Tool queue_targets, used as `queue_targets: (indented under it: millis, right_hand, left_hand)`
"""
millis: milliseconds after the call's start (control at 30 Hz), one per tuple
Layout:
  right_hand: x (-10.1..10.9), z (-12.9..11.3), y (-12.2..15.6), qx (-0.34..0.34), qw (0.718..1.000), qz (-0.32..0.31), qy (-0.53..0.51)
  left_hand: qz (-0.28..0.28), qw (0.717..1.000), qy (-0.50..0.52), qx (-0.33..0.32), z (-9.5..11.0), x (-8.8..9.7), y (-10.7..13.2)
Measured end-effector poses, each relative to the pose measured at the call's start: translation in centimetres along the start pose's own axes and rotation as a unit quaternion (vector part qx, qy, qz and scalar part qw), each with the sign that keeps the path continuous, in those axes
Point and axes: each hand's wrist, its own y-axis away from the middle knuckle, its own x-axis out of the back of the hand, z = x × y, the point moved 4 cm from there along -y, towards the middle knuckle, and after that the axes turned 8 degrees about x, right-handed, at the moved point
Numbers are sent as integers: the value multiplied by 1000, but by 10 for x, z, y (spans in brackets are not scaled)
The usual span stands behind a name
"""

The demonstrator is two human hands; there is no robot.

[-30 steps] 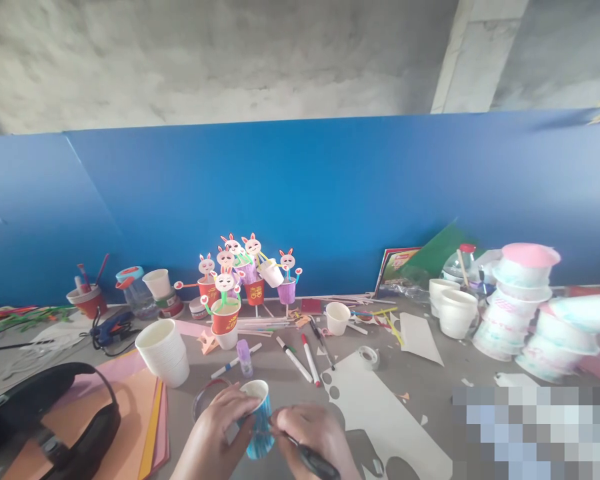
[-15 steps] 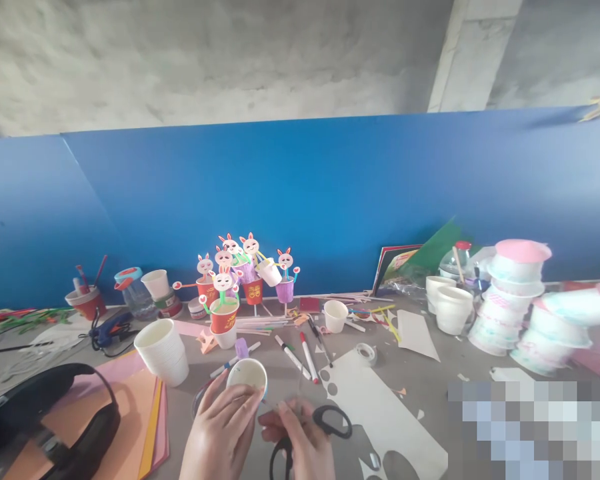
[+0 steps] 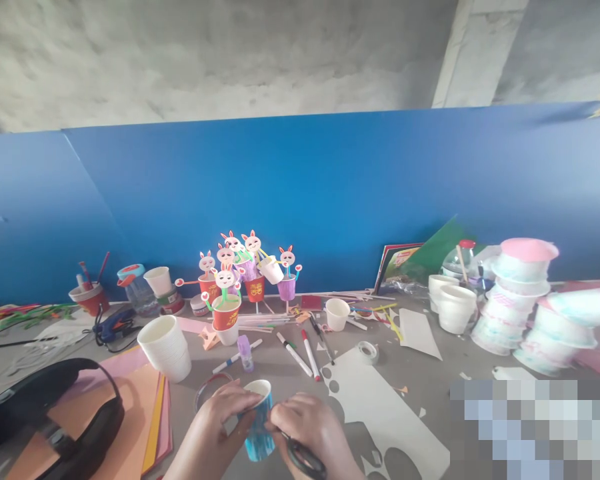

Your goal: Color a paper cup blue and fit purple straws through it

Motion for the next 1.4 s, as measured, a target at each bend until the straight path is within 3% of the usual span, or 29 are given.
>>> queue_targets:
  millis: [100,200,267,333,400,433,533,667,700,733,800,867,933,1033,1133,1233,1333,1400]
  right_hand:
    - [1,2,-7,101,994,-20,29]
    - [-4,6,-5,130,991,-16,23]
    - [-7,6,0,120,993,1,12]
    - [-10,6,6,56,998,20,-20]
    - [-13,9,12,-92,989,49,-109]
    - [-16,11,16,-186,964,70,-175]
    - [-29,11,25,-387,838,129,-363]
    - [-44,9,29,-499,691,210,-478]
    - [-46,8,30,-512,673,223,-486]
    - [-48,8,31,-512,672,224,-486]
    - [-47,9,31,-476,723,215,-452]
    - [-39,8,27,-397,811,202,-379]
    - [-29,6,22,-297,892,182,-290]
    - [-17,0,13,-152,964,129,-176]
    - [-10,-1,9,-76,988,87,-107]
    - [-9,-1,8,-46,994,71,-69]
    - [-10,-3,8,-32,993,91,-66]
    - [-13,-4,9,-60,987,120,-84]
  left_hand:
    - [-50,998,14,36,3,3,-4]
    - [-83,994,28,61,1,3,-3]
    - [-75,995,30,58,-4,1,0]
    - [-50,998,22,30,-7,-1,3]
    - [-34,999,-4,-8,-6,-3,5]
    - [-29,999,-22,-27,-4,-3,5]
    - [-8,994,-71,-86,6,-2,3]
    - [38,986,-95,-129,11,-4,4]
    - [45,987,-88,-127,8,-7,6]
    - [52,989,-75,-119,5,-10,9]
    - [80,993,-26,-85,-2,-18,15]
    - [132,990,56,10,-12,-24,22]
    - [164,966,163,114,-20,-26,26]
    - [156,958,186,151,-15,-21,21]
    - [137,970,170,109,-6,-11,11]
    - [128,976,152,93,-4,-9,9]
    - [152,975,129,94,-5,-12,12]
    - [174,973,121,96,-5,-13,14]
